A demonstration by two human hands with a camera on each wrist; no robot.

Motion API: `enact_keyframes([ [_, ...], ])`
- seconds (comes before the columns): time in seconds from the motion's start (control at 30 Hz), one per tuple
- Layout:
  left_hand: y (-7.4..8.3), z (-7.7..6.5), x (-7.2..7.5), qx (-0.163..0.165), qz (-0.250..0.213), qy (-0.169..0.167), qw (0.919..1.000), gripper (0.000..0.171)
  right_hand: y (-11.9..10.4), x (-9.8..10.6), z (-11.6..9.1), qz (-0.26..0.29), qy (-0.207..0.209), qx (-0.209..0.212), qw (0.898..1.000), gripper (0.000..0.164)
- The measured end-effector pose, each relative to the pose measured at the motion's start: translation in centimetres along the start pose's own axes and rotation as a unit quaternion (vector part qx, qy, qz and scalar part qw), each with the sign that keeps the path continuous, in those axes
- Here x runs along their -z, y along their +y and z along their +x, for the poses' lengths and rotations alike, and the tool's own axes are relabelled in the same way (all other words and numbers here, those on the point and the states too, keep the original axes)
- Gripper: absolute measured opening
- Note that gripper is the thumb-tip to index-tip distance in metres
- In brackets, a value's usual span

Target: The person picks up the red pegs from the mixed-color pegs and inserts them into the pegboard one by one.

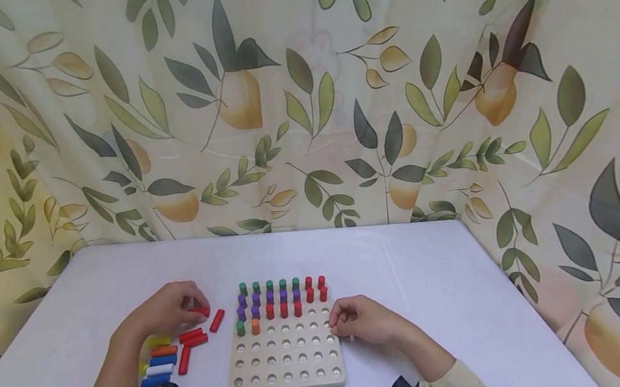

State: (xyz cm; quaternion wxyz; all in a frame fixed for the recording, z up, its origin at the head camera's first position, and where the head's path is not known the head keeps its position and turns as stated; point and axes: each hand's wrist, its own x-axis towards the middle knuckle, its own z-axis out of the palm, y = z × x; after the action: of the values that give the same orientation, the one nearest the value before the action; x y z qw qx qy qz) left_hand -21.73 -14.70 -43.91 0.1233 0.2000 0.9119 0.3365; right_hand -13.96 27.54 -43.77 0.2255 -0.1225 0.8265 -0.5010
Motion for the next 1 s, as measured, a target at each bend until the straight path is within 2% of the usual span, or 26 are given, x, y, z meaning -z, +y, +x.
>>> enact_keyframes([
  [0.57,0.35,-0.08,0.56,0.001,-0.004,0.016,0.9999,0.013,0.21,0.00,0.04,0.002,0.001,0.000,1.000,0.007],
  [1.0,0.22,0.07,0.64,-0.030,-0.030,0.019,0.9989,0.012,0.28,0.04,0.06,-0.003,0.002,0.003,1.000,0.007],
])
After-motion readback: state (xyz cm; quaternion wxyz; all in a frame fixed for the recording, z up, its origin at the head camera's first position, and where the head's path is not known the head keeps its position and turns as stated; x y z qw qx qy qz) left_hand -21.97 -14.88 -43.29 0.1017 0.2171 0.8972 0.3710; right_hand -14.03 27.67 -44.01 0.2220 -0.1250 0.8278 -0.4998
